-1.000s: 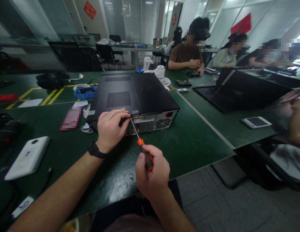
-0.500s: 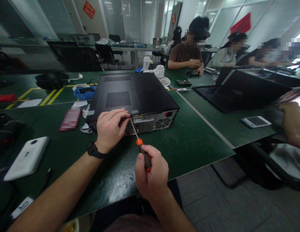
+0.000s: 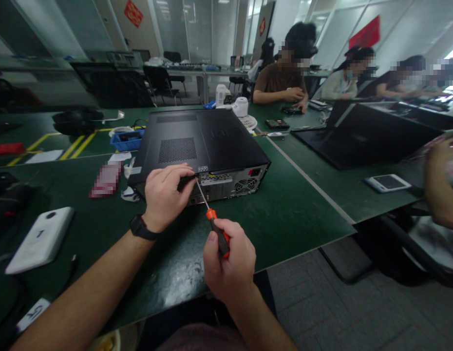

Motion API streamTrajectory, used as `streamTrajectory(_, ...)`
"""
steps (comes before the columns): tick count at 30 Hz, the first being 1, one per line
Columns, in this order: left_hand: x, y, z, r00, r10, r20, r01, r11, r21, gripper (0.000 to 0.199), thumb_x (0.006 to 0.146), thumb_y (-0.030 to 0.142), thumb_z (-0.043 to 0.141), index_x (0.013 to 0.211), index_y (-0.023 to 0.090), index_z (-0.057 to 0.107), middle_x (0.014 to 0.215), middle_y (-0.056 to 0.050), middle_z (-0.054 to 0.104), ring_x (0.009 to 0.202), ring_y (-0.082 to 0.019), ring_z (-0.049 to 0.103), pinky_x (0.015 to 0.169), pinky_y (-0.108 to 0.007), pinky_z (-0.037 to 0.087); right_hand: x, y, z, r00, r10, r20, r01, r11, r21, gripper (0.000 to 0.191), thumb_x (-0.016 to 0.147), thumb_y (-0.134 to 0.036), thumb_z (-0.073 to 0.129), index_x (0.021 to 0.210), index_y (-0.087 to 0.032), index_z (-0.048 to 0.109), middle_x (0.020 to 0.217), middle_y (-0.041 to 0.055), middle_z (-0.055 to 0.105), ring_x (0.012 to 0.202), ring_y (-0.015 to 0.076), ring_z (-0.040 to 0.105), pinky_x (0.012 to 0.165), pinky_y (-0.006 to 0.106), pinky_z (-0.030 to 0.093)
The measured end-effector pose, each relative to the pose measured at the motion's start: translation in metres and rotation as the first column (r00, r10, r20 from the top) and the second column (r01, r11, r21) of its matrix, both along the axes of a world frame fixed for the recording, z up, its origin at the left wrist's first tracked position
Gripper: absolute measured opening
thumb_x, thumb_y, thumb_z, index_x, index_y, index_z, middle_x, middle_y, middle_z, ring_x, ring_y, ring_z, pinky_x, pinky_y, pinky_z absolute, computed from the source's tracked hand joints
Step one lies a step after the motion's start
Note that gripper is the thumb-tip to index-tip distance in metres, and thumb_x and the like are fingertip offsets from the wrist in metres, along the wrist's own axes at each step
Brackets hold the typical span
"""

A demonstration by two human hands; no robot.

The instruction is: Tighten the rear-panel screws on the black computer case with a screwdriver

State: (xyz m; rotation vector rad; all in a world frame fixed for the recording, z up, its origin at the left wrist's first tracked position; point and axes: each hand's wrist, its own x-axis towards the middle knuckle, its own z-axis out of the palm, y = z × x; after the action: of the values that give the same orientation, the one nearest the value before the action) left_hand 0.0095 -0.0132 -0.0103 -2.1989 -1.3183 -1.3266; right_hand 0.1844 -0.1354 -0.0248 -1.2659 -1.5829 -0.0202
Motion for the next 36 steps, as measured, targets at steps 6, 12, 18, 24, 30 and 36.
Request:
streamTrajectory(6,-0.0002,0.0005,-0.0004,1.0,0.006,-0.004,-0.006,1.0,0.023,0.009,0.096,0.021,0.065,0.104,0.023,0.067,0.111,-0.005,0.079,0.109,-0.023,0.074,0.094,-0.041,0.049,0.0003,0.0038,0.0015,0.999,0.035,0.017,-0.036,0.998,0.054,0.022,0.092,-0.017,0.058,0.113,-0.022,0.06,0.092,0.0033,0.074,0.071,0.0159,0.071,0.063,0.029,0.059)
streamTrajectory(12,0.0,0.0003,0.0001,1.0,0.001,0.009,-0.001,1.0,0.02,0.006,0.095,0.02,0.065,0.101,0.023,0.067,0.11,-0.005,0.079,0.109,-0.023,0.074,0.092,-0.041,0.049,0.0002,0.003,0.0017,1.0,-0.005,0.022,0.004,0.999,0.04,0.02,0.092,-0.019,0.059,0.111,-0.022,0.062,0.089,0.0028,0.074,0.064,0.0149,0.07,0.06,0.029,0.059)
streamTrajectory(18,0.0003,0.0002,0.0014,1.0,0.004,0.003,-0.004,0.999,0.034,0.005,0.096,0.02,0.065,0.099,0.023,0.066,0.109,-0.005,0.079,0.109,-0.023,0.075,0.092,-0.041,0.05,0.0026,0.0008,-0.0062,0.998,-0.007,-0.067,0.003,0.999,-0.055,0.02,0.097,-0.024,0.056,0.116,-0.022,0.061,0.081,0.0002,0.072,0.057,0.0134,0.068,0.056,0.027,0.056)
streamTrajectory(24,0.0004,-0.0002,0.0004,1.0,-0.002,0.012,0.002,1.0,0.031,0.005,0.095,0.02,0.065,0.098,0.023,0.067,0.109,-0.005,0.08,0.11,-0.023,0.074,0.092,-0.041,0.05,0.0018,0.0003,0.0,0.996,0.026,-0.088,-0.032,0.998,-0.059,0.026,0.093,-0.024,0.058,0.118,-0.021,0.058,0.084,0.0006,0.071,0.058,0.0136,0.067,0.056,0.027,0.056)
streamTrajectory(30,0.0001,-0.0002,0.0004,1.0,0.006,0.002,-0.006,0.999,0.035,0.006,0.095,0.02,0.066,0.1,0.023,0.066,0.108,-0.005,0.08,0.109,-0.023,0.075,0.092,-0.041,0.05,0.0012,0.0032,-0.0006,0.997,-0.032,-0.065,0.033,0.999,0.014,0.022,0.092,-0.021,0.059,0.115,-0.022,0.06,0.09,0.0031,0.072,0.067,0.0159,0.071,0.06,0.028,0.058)
streamTrajectory(36,-0.0006,0.0004,-0.0001,1.0,0.005,-0.013,-0.005,0.999,0.048,0.004,0.096,0.021,0.065,0.099,0.023,0.065,0.108,-0.005,0.079,0.11,-0.023,0.074,0.092,-0.042,0.05,0.0027,0.0024,0.0015,0.995,0.054,-0.081,-0.057,0.998,-0.034,0.023,0.095,-0.021,0.055,0.118,-0.021,0.059,0.085,0.0016,0.071,0.065,0.0151,0.07,0.059,0.028,0.058)
